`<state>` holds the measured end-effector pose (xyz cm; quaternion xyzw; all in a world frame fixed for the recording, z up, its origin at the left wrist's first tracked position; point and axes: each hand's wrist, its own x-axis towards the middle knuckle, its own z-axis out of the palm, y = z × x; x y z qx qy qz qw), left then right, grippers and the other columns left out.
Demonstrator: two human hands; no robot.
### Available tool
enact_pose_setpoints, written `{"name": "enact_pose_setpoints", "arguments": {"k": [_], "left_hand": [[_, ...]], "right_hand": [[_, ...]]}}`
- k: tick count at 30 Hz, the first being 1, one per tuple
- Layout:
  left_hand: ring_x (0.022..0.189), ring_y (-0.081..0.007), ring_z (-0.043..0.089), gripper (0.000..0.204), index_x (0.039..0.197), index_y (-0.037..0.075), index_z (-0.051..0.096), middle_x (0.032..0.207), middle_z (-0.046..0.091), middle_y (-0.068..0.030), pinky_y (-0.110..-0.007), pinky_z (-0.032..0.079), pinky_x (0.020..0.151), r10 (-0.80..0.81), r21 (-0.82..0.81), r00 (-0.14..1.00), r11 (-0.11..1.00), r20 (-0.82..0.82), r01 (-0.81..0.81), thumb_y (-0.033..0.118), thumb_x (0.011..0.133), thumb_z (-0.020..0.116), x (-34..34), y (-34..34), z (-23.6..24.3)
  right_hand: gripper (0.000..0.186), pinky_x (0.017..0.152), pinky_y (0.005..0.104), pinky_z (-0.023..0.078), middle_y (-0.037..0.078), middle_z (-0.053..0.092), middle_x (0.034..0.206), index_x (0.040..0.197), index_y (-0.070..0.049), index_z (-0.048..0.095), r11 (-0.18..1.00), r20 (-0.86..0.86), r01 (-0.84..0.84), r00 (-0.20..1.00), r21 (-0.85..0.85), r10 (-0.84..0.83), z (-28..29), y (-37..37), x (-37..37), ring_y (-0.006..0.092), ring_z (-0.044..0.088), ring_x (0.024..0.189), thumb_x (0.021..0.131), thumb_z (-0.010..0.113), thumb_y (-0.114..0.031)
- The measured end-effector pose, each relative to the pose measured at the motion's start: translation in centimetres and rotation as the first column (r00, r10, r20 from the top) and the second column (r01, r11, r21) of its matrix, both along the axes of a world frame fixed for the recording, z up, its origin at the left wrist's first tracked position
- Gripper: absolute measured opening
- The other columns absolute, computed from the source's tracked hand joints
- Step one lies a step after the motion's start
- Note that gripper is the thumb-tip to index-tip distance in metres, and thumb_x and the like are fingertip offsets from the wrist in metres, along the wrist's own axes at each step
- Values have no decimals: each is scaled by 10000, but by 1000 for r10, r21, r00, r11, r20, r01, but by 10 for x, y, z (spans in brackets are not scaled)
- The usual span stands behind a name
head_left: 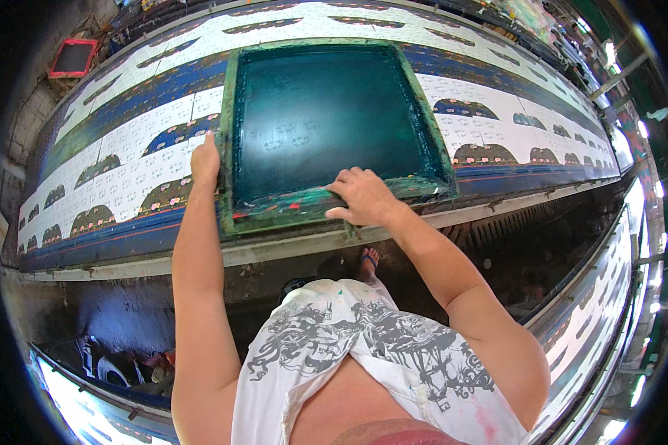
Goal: The person repeatedly positions a green screen-printing frame over a patterned fabric on a conveyor and uses a squeegee to pull ink across the mesh. The person lifts and repositions the frame multiple times to continue printing along the fabric.
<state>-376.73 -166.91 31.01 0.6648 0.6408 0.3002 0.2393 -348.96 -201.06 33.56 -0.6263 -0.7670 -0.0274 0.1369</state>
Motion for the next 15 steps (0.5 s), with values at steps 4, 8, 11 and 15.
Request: {"name": "enact_pose_setpoints", "arguments": {"k": [4, 8, 11, 15], "left_hand": [[1285, -549, 634, 899, 1184, -120, 761, 1271, 704, -391, -567, 454, 1109, 34, 26, 998, 999, -46, -33, 675, 1104, 349, -6, 15, -11], [1249, -545, 653, 936, 1165, -127, 763, 1237, 721, -383, -566, 465, 1080, 110, 22, 991, 994, -76, -108, 714, 1093, 357, -45, 38, -25], [1233, -529, 667, 924, 1159, -101, 779, 1234, 729, -372, -563, 477, 1068, 184, 27, 975, 983, -121, -182, 736, 1074, 397, -28, 28, -18], [1203, -515, 683, 895, 1131, -62, 802, 1196, 745, -358, -564, 490, 1050, 243, 47, 946, 970, -213, -238, 748, 1059, 427, -15, 14, -5]], "right_hand": [[518, 1035, 479, 522, 150, 726, 1253, 1277, -81, 768, 984, -253, -166, 956, -64, 145, -13, -3, 45, 331, 664, 1238, 975, 742, -501], [364, 1125, 477, 486, 116, 744, 1306, 1229, -70, 769, 969, -401, -49, 904, 243, 147, 2, -42, 118, 344, 655, 1273, 931, 821, -272], [324, 1159, 483, 461, 124, 733, 1348, 1227, -76, 767, 894, -498, 228, 867, 386, -6, -25, -76, 194, 355, 631, 1319, 914, 803, -153], [423, 1229, 462, 409, 163, 642, 1477, 1414, -48, 678, 879, -786, 415, 613, 234, -81, -72, -93, 250, 351, 577, 1417, 1055, 690, -270]]}}
